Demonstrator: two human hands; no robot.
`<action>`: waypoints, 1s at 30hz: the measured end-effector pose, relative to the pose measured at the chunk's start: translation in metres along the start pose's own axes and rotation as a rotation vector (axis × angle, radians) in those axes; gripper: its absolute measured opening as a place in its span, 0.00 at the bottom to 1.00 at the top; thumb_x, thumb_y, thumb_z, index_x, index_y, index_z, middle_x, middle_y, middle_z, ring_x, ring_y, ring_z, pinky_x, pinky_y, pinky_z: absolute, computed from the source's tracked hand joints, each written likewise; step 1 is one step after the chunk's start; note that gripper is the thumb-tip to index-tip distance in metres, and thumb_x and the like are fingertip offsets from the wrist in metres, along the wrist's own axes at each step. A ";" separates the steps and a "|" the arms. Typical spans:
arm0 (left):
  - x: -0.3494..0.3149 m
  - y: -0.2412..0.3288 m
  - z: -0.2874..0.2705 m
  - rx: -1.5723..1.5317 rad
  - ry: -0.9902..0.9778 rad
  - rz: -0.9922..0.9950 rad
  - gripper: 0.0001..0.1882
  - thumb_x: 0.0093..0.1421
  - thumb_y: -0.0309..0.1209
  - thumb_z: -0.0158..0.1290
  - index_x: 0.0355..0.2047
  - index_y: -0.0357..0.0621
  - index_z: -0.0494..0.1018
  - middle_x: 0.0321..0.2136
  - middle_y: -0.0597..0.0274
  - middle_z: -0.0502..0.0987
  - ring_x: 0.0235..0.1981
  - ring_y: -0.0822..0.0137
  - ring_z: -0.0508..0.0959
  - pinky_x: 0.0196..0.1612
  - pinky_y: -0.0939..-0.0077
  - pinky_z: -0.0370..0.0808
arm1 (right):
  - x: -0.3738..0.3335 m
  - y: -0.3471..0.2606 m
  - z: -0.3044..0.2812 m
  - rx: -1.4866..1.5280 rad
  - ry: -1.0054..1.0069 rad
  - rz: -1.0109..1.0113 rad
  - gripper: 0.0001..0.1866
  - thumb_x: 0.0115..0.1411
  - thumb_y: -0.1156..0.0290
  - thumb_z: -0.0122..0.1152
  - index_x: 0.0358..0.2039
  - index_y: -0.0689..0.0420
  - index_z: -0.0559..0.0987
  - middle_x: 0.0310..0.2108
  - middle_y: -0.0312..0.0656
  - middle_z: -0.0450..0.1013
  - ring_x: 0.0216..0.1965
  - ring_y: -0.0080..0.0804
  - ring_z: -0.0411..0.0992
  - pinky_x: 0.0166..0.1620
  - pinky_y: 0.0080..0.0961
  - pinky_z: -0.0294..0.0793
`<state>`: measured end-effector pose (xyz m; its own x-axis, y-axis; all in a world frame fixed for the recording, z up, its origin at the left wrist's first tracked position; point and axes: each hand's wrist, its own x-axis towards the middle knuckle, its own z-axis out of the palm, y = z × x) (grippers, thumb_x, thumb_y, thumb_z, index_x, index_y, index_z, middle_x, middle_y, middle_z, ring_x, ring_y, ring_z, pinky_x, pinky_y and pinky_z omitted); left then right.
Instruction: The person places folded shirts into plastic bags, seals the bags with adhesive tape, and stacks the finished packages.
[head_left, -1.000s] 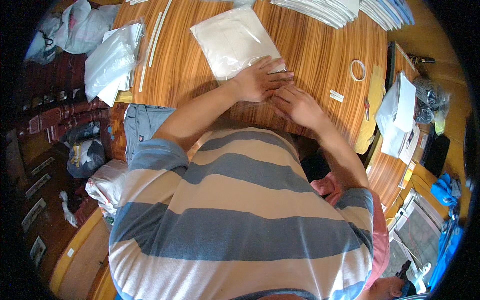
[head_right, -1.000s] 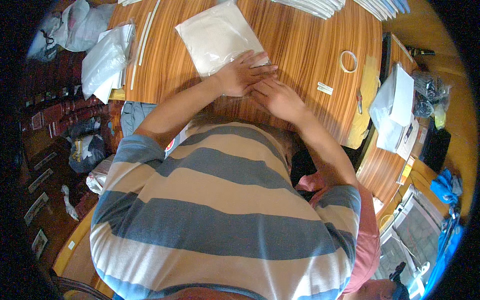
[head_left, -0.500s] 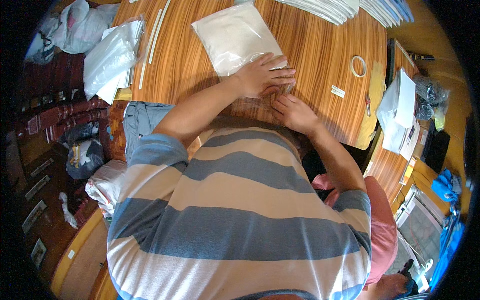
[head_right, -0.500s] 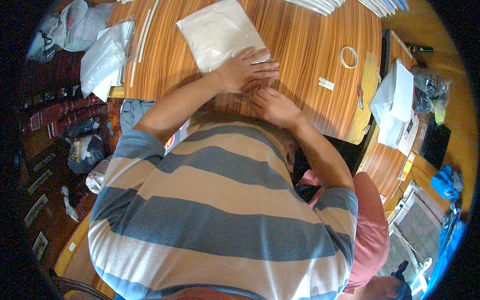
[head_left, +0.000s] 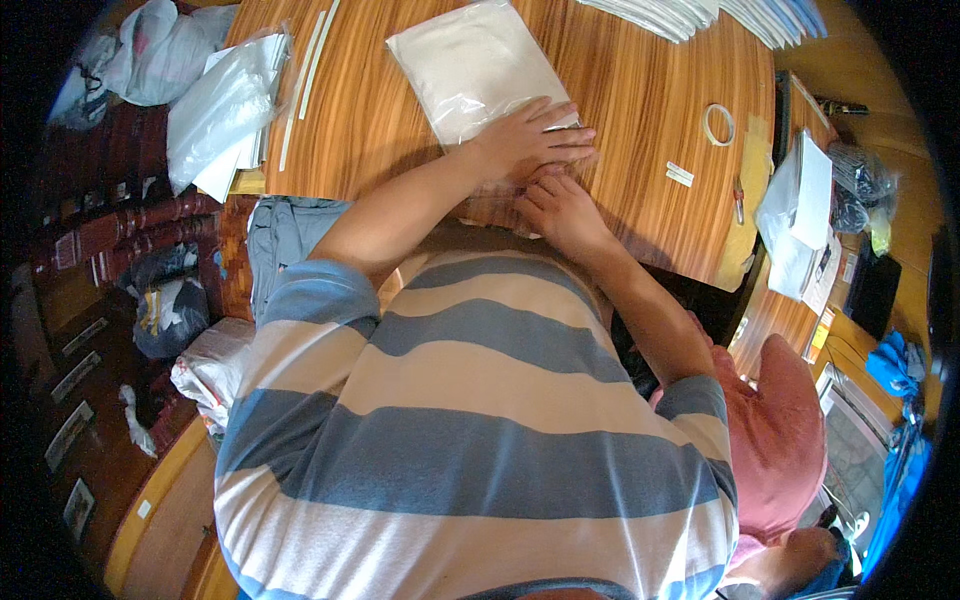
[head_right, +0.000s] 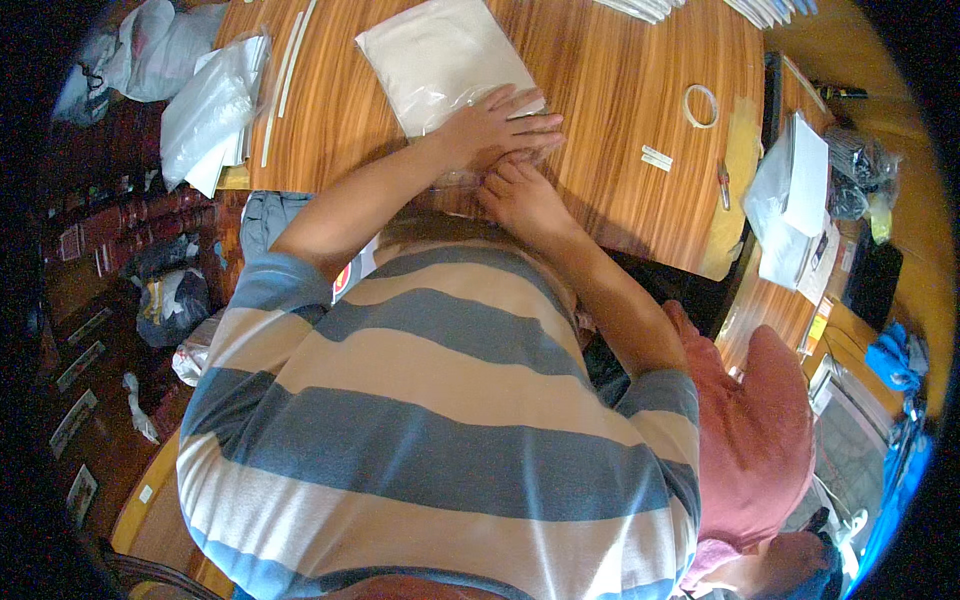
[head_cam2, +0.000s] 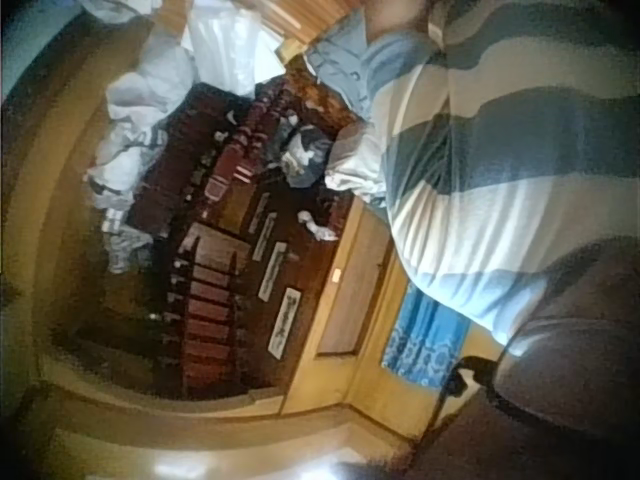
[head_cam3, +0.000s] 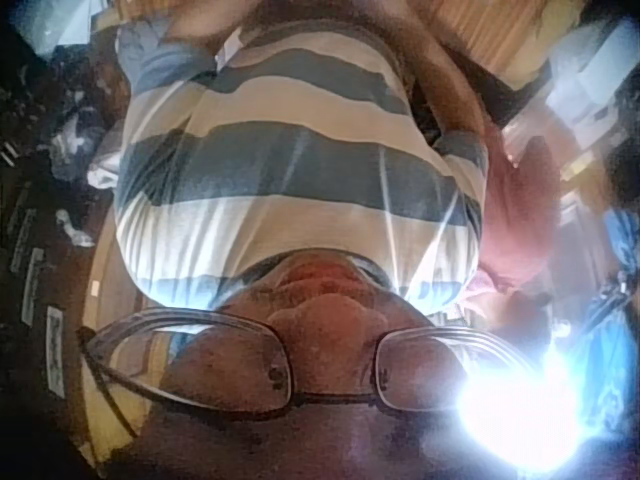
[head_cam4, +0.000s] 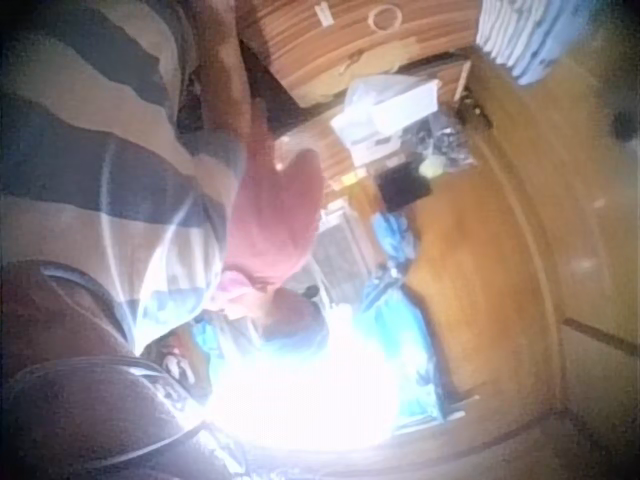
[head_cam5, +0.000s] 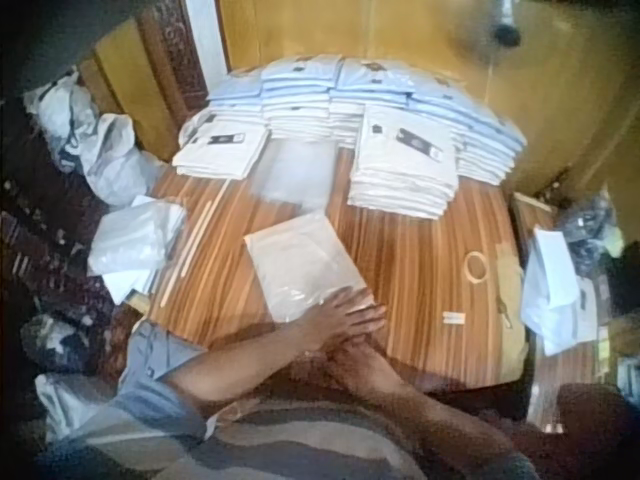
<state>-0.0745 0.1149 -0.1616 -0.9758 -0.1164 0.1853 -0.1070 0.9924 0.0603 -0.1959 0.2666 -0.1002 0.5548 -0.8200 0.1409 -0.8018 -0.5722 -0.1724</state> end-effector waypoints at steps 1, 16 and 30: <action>0.000 0.000 -0.001 -0.005 0.004 0.002 0.31 0.73 0.51 0.44 0.74 0.73 0.57 0.77 0.79 0.53 0.77 0.56 0.51 0.77 0.44 0.49 | -0.004 -0.003 -0.001 -0.051 -0.021 -0.063 0.13 0.55 0.63 0.60 0.39 0.54 0.81 0.37 0.38 0.74 0.47 0.38 0.72 0.58 0.37 0.71; -0.002 -0.006 0.010 -0.039 -0.166 0.010 0.36 0.71 0.48 0.47 0.77 0.71 0.51 0.79 0.78 0.45 0.78 0.49 0.47 0.76 0.39 0.47 | 0.016 -0.028 0.018 -0.076 0.099 0.060 0.07 0.54 0.62 0.59 0.28 0.49 0.81 0.33 0.35 0.75 0.44 0.35 0.74 0.55 0.36 0.71; -0.004 0.002 -0.019 -0.094 -0.115 0.050 0.35 0.69 0.49 0.49 0.75 0.66 0.57 0.77 0.72 0.53 0.77 0.48 0.50 0.75 0.39 0.51 | 0.000 -0.021 -0.003 -0.043 0.147 -0.173 0.09 0.51 0.60 0.61 0.26 0.51 0.81 0.35 0.34 0.74 0.44 0.34 0.72 0.51 0.33 0.72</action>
<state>-0.0671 0.1167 -0.1436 -0.9954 -0.0565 0.0769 -0.0448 0.9883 0.1461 -0.1795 0.2786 -0.0934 0.6494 -0.6964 0.3055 -0.7077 -0.7004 -0.0921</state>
